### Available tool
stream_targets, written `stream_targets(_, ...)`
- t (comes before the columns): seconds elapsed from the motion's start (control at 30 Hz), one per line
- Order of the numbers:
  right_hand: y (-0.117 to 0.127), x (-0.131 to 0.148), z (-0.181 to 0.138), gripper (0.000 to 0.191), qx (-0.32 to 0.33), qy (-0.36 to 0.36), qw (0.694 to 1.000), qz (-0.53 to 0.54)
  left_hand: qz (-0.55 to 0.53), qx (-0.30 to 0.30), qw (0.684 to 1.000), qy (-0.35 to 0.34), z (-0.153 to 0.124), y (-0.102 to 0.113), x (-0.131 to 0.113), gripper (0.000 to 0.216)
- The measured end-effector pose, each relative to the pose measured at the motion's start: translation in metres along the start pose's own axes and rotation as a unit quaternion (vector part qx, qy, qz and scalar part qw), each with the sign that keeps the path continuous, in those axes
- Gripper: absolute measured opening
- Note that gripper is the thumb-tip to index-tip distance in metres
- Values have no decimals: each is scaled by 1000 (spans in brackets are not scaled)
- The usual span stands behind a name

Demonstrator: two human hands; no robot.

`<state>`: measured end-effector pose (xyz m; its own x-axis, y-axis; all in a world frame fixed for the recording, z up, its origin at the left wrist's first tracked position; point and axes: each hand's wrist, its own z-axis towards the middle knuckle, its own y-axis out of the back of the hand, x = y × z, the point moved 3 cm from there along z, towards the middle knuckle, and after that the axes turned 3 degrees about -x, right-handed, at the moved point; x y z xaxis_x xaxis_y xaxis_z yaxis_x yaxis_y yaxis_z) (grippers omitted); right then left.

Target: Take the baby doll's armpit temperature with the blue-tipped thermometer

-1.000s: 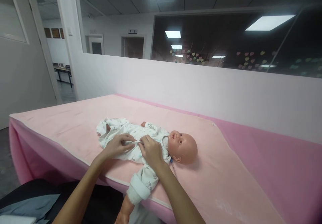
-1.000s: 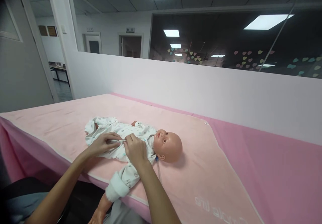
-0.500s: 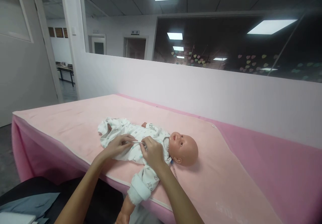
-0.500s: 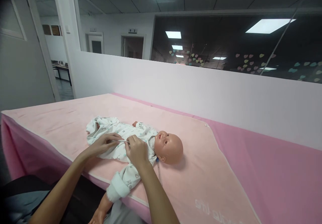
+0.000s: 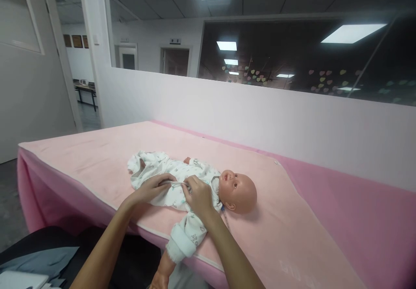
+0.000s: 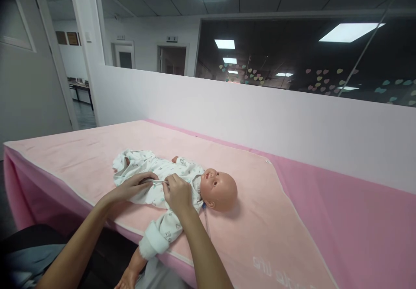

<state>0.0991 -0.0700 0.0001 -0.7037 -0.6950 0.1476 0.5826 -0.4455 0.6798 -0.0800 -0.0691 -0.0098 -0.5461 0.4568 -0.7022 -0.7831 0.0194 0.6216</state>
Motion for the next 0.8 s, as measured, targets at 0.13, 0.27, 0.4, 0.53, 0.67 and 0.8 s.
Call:
stream_targets(0.13, 0, 0, 0, 12, 5, -2, 1000, 2, -36, 1, 999, 6, 0, 1, -4, 31)
stream_targets(0.27, 0, 0, 1, 12, 11, -3, 1000, 0, -68, -7, 998, 14, -1, 1, -6, 33)
stream_targets(0.4, 1, 0, 0, 12, 12, -9, 1000, 8, -89, -17, 996, 17, -2, 0, -4, 32)
stream_targets(0.53, 1, 1, 0, 12, 12, -13, 1000, 21, -94, -18, 995, 30, -3, 0, -4, 29)
stream_targets(0.67, 1, 0, 1, 12, 14, -13, 1000, 20, -93, -20, 994, 49, -3, 1, -4, 25)
stream_targets(0.8, 0, 0, 1, 12, 15, -11, 1000, 19, -106, -16, 993, 43, -2, 0, -4, 24)
